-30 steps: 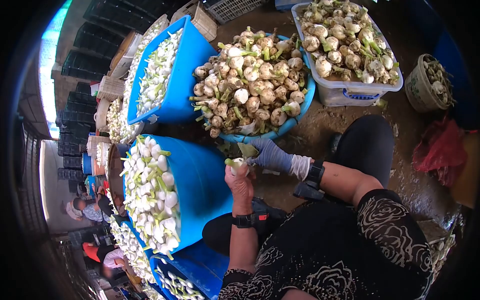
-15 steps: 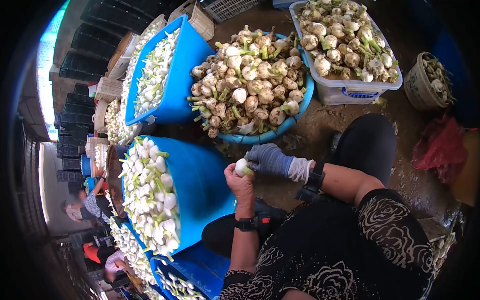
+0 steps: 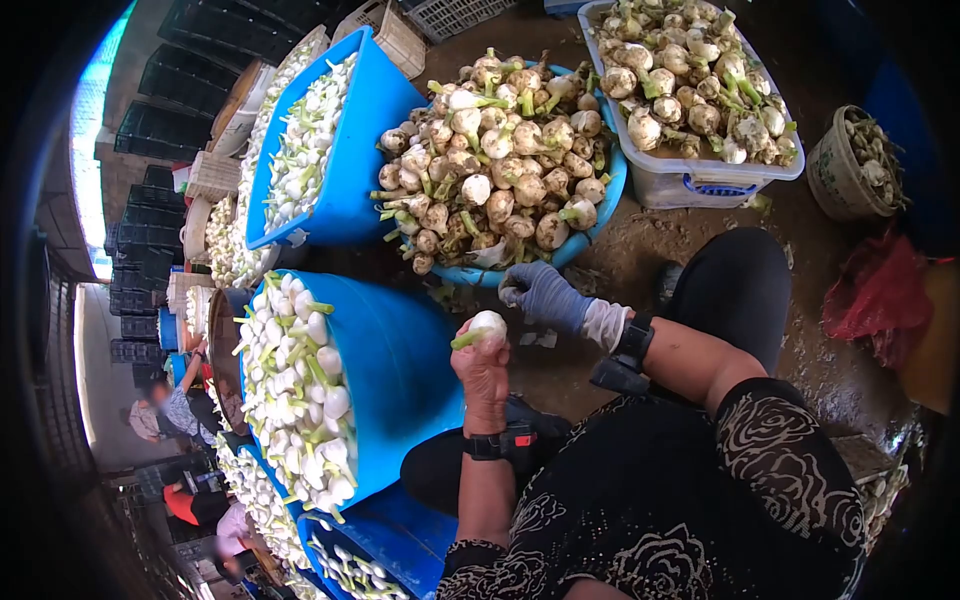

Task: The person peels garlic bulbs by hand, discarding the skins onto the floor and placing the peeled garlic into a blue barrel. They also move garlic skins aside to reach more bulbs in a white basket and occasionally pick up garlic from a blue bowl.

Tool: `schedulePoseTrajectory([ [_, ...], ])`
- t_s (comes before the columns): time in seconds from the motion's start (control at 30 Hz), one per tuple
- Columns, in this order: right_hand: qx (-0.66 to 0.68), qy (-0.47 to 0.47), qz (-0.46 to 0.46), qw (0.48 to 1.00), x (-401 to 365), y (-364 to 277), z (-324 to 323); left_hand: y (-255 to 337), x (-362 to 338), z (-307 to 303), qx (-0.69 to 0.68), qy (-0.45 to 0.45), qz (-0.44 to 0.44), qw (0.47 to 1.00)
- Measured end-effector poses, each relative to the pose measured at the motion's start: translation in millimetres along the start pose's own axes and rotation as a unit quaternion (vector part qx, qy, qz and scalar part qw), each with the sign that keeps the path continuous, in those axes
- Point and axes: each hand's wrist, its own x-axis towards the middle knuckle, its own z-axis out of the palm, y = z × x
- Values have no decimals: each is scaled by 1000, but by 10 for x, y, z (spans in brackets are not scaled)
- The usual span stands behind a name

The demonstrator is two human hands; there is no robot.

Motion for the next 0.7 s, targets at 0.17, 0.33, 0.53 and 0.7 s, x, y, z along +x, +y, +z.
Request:
schedulePoseTrajectory([
  [0.17, -242, -12, -213, 947, -163, -57, 107, -187, 87, -119, 169, 43, 94, 980],
  [0.33, -399, -31, -215, 891, -186, -72, 139, -252, 82, -109, 334, 76, 190, 920],
  [0.53, -336, 13, -207, 919, -167, -48, 138, -39, -18, 11, 169, 39, 6, 985],
  [0.7, -343, 21, -173, 923, -102, -66, 39, -100, 13, -29, 45, -22, -76, 996],
])
